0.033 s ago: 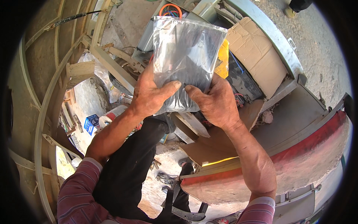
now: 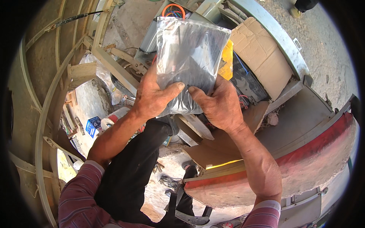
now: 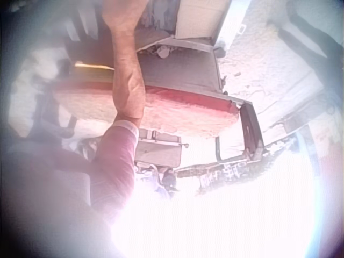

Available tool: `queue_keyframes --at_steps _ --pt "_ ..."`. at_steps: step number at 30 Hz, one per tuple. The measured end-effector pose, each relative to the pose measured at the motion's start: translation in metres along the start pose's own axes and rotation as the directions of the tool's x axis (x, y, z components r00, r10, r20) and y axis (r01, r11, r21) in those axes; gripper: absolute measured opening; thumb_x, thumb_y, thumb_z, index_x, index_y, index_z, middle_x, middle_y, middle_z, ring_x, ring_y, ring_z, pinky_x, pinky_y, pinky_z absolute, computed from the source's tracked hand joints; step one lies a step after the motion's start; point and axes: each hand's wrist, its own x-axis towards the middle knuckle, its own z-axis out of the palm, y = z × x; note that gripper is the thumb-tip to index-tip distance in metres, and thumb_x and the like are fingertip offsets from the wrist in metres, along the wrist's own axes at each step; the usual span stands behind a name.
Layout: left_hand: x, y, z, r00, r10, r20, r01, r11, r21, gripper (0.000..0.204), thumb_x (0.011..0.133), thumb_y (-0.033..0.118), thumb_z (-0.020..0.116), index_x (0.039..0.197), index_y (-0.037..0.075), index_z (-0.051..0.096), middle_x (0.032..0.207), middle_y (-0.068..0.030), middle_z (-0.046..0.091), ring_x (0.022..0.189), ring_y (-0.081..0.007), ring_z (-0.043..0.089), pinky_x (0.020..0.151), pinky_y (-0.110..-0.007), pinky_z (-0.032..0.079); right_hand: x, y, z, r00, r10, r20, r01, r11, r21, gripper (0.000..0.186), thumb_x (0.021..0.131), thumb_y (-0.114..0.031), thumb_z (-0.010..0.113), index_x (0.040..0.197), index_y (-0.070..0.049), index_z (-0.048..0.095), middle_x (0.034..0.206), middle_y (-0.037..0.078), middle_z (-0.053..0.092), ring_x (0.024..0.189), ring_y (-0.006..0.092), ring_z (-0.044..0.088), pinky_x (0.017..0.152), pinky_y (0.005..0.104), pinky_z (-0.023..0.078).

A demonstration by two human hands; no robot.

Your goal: The person opens a plastic bag containing zip ties, then uses them to secure wires inside an open electrical box. After fastening the ties, the person closes the box cover and moves to a nearby metal shelf to pick up a small metal part.

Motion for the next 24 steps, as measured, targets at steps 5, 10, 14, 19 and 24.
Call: queue_keyframes --at_steps 5,10,14,19,24 --pt "-0.002 0.007 -0.006 0.995 -0.072 0.074 0.057 0.981 0.185 0.054 0.092 -0.002 0.07 0.143 -0.003 0.053 0.134 -0.0117 0.061 0.121 -0.0185 0.058 0.105 -0.037 0.049 0.001 0.004 0.002 0.999 -0.038 -0.027 0.037 0.999 -0.029 0.038 0.095 -0.021 0.075 0.121 0.006 0.067 0.1 0.008 0.074 0.083 0.0114 0.064 0.078 0.0309 0.053" --pt "-0.005 0.004 -0.01 0.981 -0.102 0.166 0.087 0.992 0.096 0.051 0.093 0.0 0.072 0.141 -0.003 0.055 0.131 -0.0099 0.065 0.119 -0.0173 0.061 0.104 -0.036 0.05 0.003 0.001 -0.002 0.993 -0.072 -0.095 0.096 0.954 0.285 0.044 0.097 -0.027 0.073 0.125 0.005 0.064 0.106 0.007 0.072 0.094 0.0134 0.063 0.088 0.0324 0.052" --pt "-0.006 -0.002 -0.011 0.972 -0.086 0.217 0.083 0.996 0.026 0.05 0.095 0.0 0.072 0.142 -0.002 0.055 0.13 -0.0088 0.067 0.118 -0.0155 0.062 0.103 -0.035 0.051 0.008 0.001 -0.002 0.958 -0.148 -0.245 0.233 0.901 0.366 0.04 0.101 -0.028 0.071 0.126 0.003 0.065 0.11 0.006 0.071 0.098 0.0134 0.063 0.092 0.0324 0.051" --pt "0.001 0.0 -0.016 0.989 -0.117 0.094 0.13 0.982 -0.14 0.033 0.102 0.007 0.067 0.134 -0.002 0.062 0.123 -0.0073 0.07 0.111 -0.0126 0.064 0.098 -0.031 0.053 0.007 0.006 -0.002 0.972 -0.12 -0.2 0.17 0.951 0.257 0.036 0.102 -0.027 0.069 0.123 0.003 0.067 0.106 0.006 0.073 0.096 0.013 0.064 0.091 0.0323 0.051" --pt "0.013 0.007 -0.028 0.997 -0.045 -0.07 0.032 0.983 -0.18 0.023 0.107 0.016 0.063 0.121 -0.002 0.068 0.103 -0.0027 0.071 0.093 -0.008 0.064 0.084 -0.025 0.054 0.005 0.01 0.003 0.989 -0.081 -0.122 0.096 0.987 0.127 0.035 0.102 -0.028 0.069 0.118 0.002 0.071 0.1 0.008 0.074 0.091 0.0131 0.064 0.087 0.0324 0.052"
